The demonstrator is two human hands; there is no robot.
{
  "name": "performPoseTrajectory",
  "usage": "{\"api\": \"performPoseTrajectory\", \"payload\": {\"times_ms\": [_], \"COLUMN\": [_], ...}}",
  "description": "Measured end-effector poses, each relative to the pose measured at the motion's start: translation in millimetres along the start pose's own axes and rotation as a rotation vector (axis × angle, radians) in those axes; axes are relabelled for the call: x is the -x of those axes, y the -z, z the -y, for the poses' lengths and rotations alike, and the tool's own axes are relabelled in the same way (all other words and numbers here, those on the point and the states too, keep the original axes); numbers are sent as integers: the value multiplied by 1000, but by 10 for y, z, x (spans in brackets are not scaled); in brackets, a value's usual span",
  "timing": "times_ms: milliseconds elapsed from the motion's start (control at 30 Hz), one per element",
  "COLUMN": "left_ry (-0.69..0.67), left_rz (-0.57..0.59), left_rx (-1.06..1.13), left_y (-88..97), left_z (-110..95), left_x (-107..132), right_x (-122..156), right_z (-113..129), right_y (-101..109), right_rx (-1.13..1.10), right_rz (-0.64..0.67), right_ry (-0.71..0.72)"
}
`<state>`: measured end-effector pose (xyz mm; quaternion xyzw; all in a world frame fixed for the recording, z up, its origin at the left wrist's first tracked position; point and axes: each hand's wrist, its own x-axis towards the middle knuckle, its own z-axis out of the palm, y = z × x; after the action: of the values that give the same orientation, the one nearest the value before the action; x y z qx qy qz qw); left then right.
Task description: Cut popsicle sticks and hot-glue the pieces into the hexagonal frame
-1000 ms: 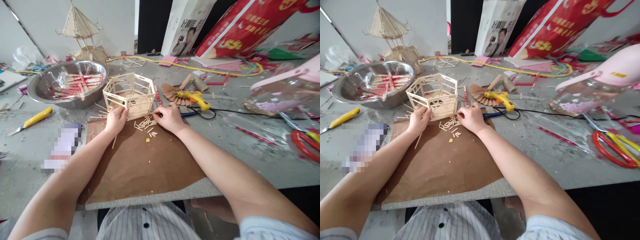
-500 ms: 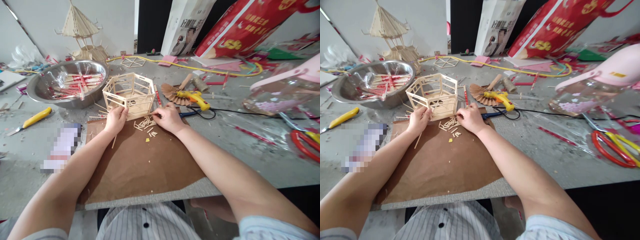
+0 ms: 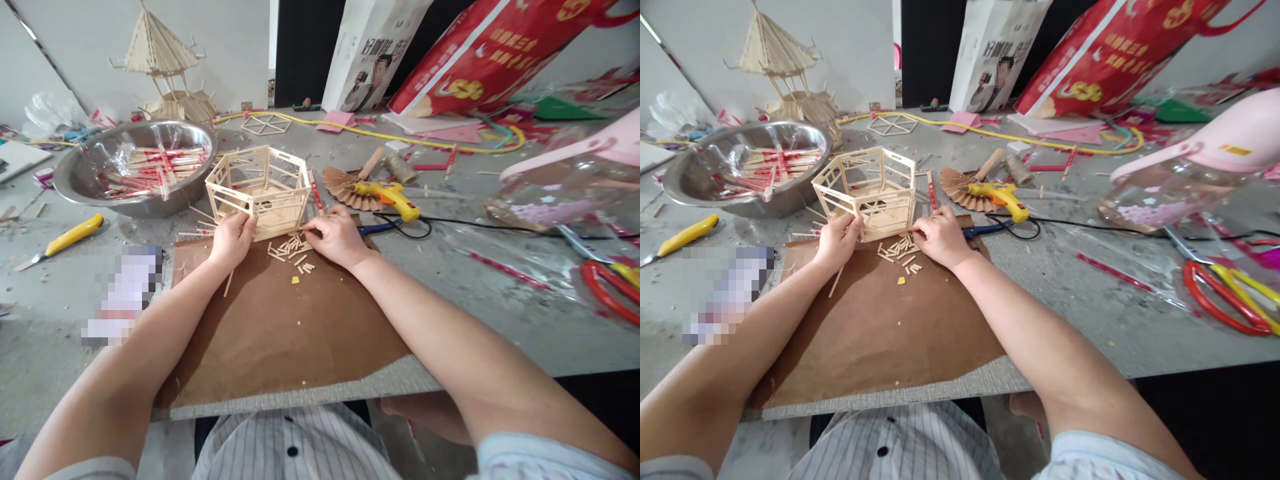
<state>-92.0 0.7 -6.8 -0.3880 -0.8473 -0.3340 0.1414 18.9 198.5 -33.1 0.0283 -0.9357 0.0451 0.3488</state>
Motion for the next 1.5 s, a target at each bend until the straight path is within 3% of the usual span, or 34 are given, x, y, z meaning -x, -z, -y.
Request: {"api": "performPoseTrajectory", "payload": {"times_ms": [1233, 1500], "left_ry": [-25, -30], "left_rz": [10, -3], "left_rx": [-23, -22], "left_y": [1, 2], "left_z": [18, 11], "left_x": [-6, -5], "right_x": [10, 7], "right_z": [-16, -2], "right_y": [-22, 0], "right_rx": [22, 13], "right_rz": [-103, -52], "right_ry": [101, 62]}}
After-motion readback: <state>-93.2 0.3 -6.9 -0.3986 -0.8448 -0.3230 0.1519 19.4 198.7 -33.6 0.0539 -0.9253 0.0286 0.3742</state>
